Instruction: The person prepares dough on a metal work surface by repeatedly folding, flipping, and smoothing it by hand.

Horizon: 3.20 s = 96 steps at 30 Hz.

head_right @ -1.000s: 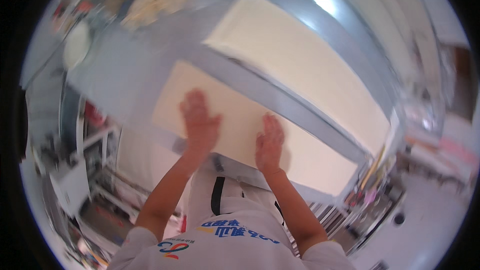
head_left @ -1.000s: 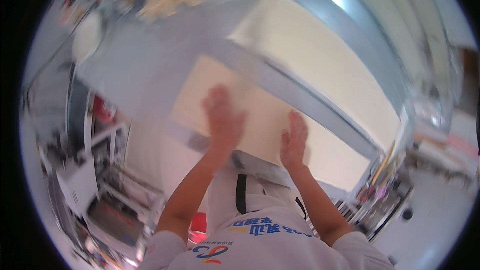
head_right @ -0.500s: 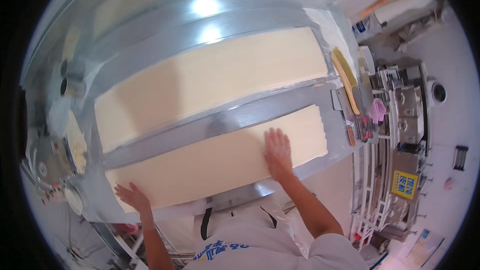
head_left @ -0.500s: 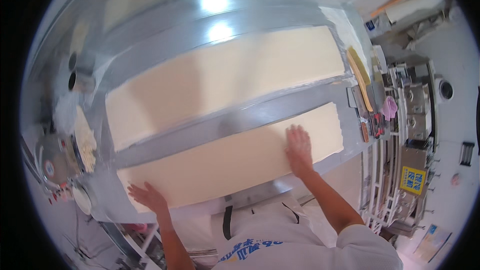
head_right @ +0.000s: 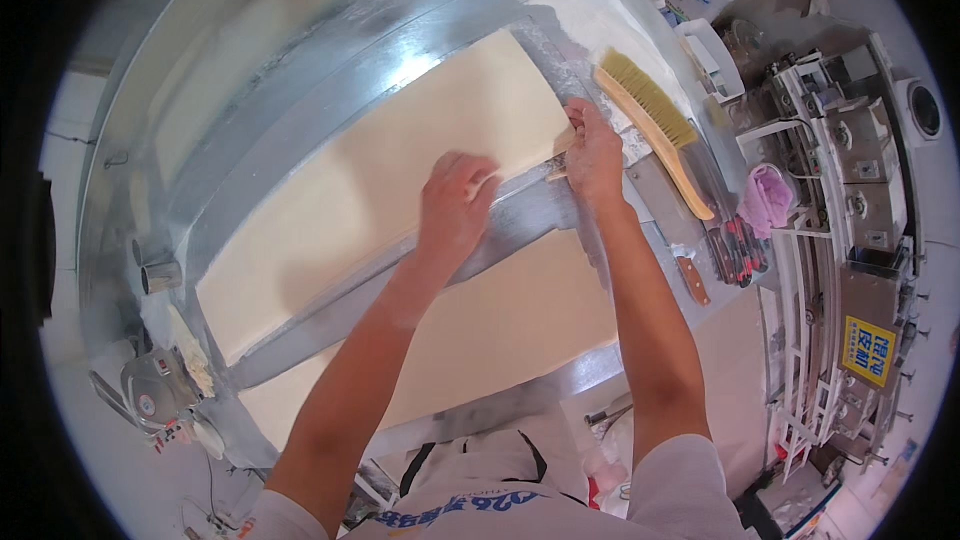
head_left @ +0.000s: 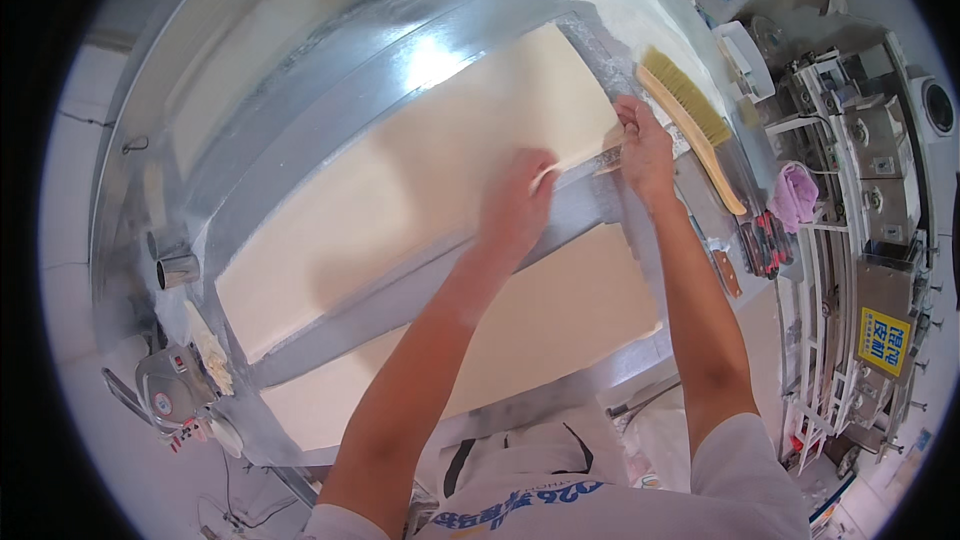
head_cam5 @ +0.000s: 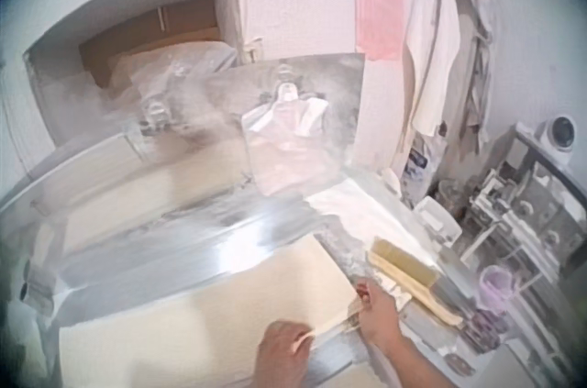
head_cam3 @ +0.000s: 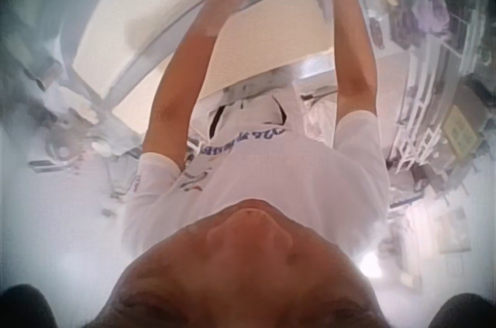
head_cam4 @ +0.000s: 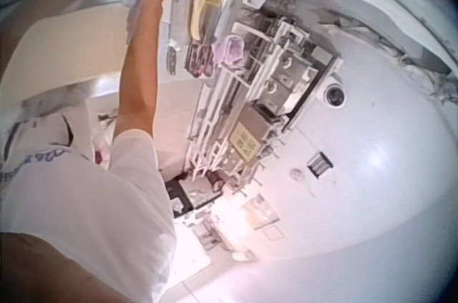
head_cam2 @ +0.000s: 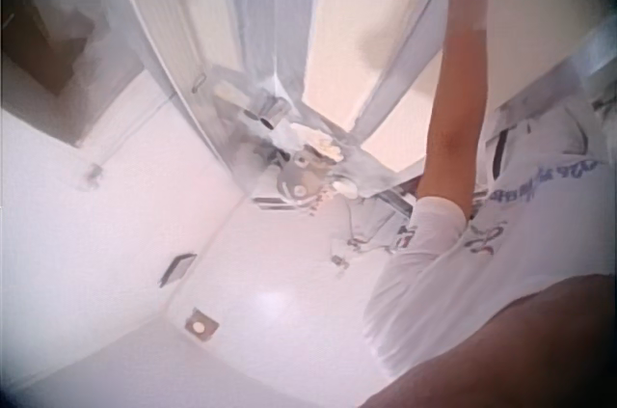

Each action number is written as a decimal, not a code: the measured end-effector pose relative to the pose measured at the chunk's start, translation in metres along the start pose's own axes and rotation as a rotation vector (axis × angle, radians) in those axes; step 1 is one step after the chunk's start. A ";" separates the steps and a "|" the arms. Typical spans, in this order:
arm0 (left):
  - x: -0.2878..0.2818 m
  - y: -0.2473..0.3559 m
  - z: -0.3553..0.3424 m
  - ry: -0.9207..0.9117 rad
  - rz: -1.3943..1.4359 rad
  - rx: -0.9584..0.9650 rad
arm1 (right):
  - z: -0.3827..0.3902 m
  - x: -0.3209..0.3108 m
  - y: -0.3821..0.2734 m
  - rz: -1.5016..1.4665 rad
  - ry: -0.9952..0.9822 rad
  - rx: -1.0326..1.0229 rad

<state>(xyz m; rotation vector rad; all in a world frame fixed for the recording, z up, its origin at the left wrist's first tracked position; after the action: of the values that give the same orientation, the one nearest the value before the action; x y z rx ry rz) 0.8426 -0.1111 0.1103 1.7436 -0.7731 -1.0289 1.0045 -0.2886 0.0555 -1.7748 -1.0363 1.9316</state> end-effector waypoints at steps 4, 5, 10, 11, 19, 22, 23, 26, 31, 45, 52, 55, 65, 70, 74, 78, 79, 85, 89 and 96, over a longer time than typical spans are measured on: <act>0.077 -0.007 -0.051 -0.140 -0.120 0.045 | 0.000 -0.004 0.004 -0.113 -0.017 -0.036; 0.088 -0.010 -0.059 -0.173 -0.185 0.043 | 0.000 -0.007 0.004 -0.138 0.002 -0.060; 0.113 -0.027 -0.075 -0.212 -0.376 0.009 | -0.006 -0.004 0.010 -0.330 -0.136 0.046; 0.113 -0.030 -0.075 -0.202 -0.337 -0.008 | -0.007 -0.002 0.011 -0.351 -0.147 0.038; 0.101 -0.037 -0.078 -0.145 -0.117 -0.063 | -0.006 0.004 0.019 -0.488 -0.149 0.108; 0.098 -0.034 -0.077 -0.152 -0.115 -0.058 | -0.004 0.005 0.019 -0.485 -0.152 0.125; 0.095 -0.038 -0.076 -0.134 -0.073 -0.116 | -0.004 0.006 0.020 -0.485 -0.156 0.132; 0.091 -0.040 -0.077 -0.110 -0.005 -0.226 | -0.003 0.004 0.021 -0.511 -0.110 0.100; 0.083 -0.041 -0.081 -0.074 0.054 -0.233 | 0.000 -0.004 0.016 -0.343 -0.027 0.101; 0.098 -0.027 -0.078 -0.216 -0.107 0.055 | -0.008 -0.004 0.028 -0.343 0.002 0.205; 0.101 -0.029 -0.078 -0.358 -0.095 -0.036 | -0.010 -0.003 0.037 -0.366 -0.005 0.199; 0.100 -0.030 -0.079 -0.355 -0.103 -0.035 | -0.012 -0.008 0.027 -0.310 -0.028 0.210; 0.098 -0.026 -0.083 -0.210 -0.134 0.024 | -0.025 -0.007 0.029 -0.342 -0.138 0.367; 0.099 -0.037 -0.086 -0.236 -0.035 -0.059 | -0.033 0.003 0.030 -0.485 -0.197 0.400; 0.093 -0.042 -0.089 -0.227 0.031 -0.121 | -0.033 0.012 0.028 -0.626 -0.243 0.394; 0.086 -0.049 -0.095 -0.232 0.141 -0.328 | -0.030 0.014 0.030 -0.657 -0.224 0.400; 0.085 -0.051 -0.097 -0.244 0.148 -0.383 | -0.030 0.014 0.031 -0.678 -0.218 0.400; 0.082 -0.056 -0.106 -0.325 0.080 -0.496 | -0.016 0.010 0.016 -0.751 -0.203 0.280; 0.085 -0.055 -0.111 -0.356 0.086 -0.519 | -0.017 0.015 0.022 -0.711 -0.181 0.295; 0.084 -0.058 -0.110 -0.337 0.251 -0.478 | -0.021 0.019 0.020 -0.684 -0.207 0.344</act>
<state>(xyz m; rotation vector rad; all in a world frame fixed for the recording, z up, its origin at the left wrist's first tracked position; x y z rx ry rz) 0.9816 -0.1171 0.0544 1.0540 -0.8444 -1.2286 1.0259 -0.2838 0.0288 -0.8876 -1.1039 1.7227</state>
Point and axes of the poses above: each hand's wrist, its own z-axis away from the middle knuckle, its own x-axis out of the palm, y = z × x, the point moved 10 cm from there along -z, towards the middle knuckle, and after that the axes turned 15 degrees about z, right-handed, at the moved point
